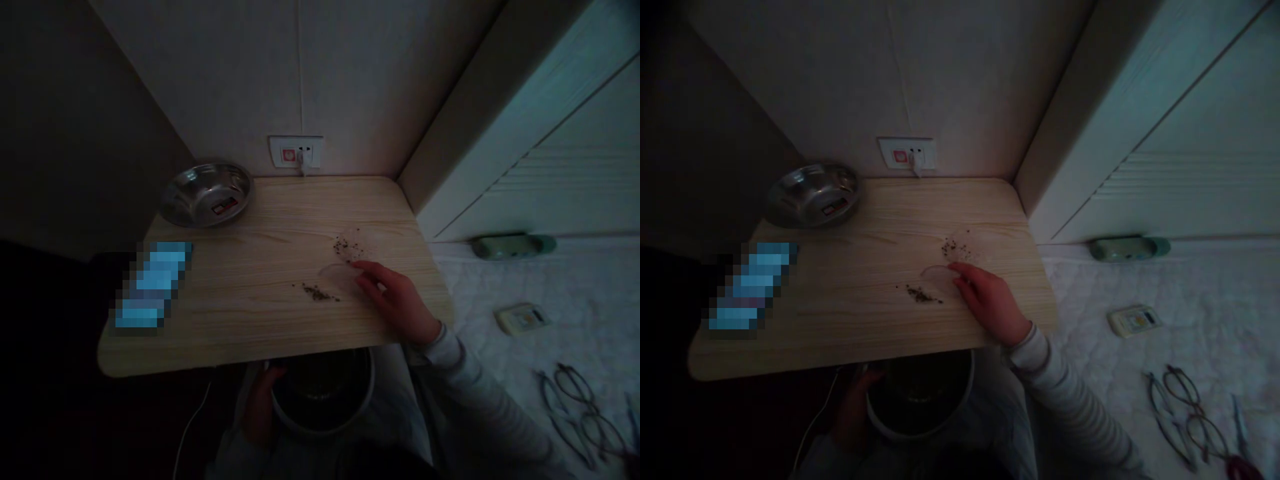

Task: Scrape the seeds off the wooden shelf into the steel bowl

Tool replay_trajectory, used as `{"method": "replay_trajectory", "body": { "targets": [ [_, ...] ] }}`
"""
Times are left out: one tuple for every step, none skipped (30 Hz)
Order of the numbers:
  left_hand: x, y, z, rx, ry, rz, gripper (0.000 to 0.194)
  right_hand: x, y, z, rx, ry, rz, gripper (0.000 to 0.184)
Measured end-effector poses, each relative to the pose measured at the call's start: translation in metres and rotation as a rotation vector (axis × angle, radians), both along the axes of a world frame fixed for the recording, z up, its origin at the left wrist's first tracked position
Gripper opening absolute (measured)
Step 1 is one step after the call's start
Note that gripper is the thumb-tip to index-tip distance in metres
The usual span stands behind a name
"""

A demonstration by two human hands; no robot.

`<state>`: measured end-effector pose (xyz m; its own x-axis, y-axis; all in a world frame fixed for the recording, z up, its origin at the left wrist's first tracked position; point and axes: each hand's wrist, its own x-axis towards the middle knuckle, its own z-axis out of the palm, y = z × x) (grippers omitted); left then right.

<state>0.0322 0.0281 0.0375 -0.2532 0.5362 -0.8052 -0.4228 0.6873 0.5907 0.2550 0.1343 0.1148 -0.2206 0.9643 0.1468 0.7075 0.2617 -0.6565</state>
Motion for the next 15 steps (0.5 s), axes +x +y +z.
{"method": "replay_trajectory", "body": {
  "targets": [
    [0.001, 0.001, 0.0, 0.006, -0.01, -0.011, 0.008, 0.007, -0.003, 0.001, -0.006, 0.021, -0.05, 0.028],
    [0.002, 0.002, 0.001, 0.014, -0.027, -0.022, 0.009, 0.014, -0.007, 0.001, -0.016, 0.036, -0.091, 0.028],
    [0.003, 0.003, 0.002, 0.023, -0.044, -0.024, 0.011, 0.02, -0.012, 0.0, -0.029, 0.045, -0.122, 0.028],
    [0.005, 0.005, 0.003, 0.028, -0.058, -0.022, 0.013, 0.026, -0.017, -0.001, -0.046, 0.049, -0.143, 0.028],
    [0.006, 0.006, 0.005, 0.03, -0.069, -0.021, 0.015, 0.03, -0.022, -0.003, -0.066, 0.047, -0.158, 0.028],
    [0.008, 0.007, 0.006, 0.027, -0.074, -0.024, 0.015, 0.034, -0.026, -0.005, -0.086, 0.042, -0.167, 0.028],
    [0.009, 0.008, 0.007, 0.025, -0.074, -0.029, 0.014, 0.036, -0.031, -0.007, -0.105, 0.035, -0.17, 0.027],
    [0.011, 0.009, 0.007, 0.023, -0.072, -0.036, 0.012, 0.036, -0.035, -0.009, -0.121, 0.026, -0.171, 0.027],
    [0.011, 0.009, 0.007, 0.024, -0.072, -0.047, 0.011, 0.036, -0.038, -0.01, -0.132, 0.017, -0.172, 0.027],
    [0.012, 0.009, 0.007, 0.028, -0.074, -0.06, 0.011, 0.035, -0.04, -0.011, -0.139, 0.011, -0.171, 0.027],
    [0.012, 0.009, 0.006, 0.035, -0.079, -0.073, 0.013, 0.032, -0.042, -0.012, -0.14, 0.008, -0.17, 0.027],
    [0.012, 0.008, 0.006, 0.041, -0.076, -0.078, 0.015, 0.03, -0.043, -0.012, -0.14, 0.005, -0.169, 0.027],
    [0.012, 0.008, 0.006, 0.048, -0.061, -0.077, 0.016, 0.026, -0.044, -0.012, -0.143, 0.003, -0.162, 0.027],
    [0.012, 0.007, 0.006, 0.052, -0.034, -0.075, 0.017, 0.023, -0.044, -0.012, -0.148, 0.002, -0.149, 0.027],
    [0.011, 0.007, 0.006, 0.056, 0.004, -0.062, 0.016, 0.021, -0.044, -0.011, -0.156, 0.004, -0.129, 0.027]
  ]
}}
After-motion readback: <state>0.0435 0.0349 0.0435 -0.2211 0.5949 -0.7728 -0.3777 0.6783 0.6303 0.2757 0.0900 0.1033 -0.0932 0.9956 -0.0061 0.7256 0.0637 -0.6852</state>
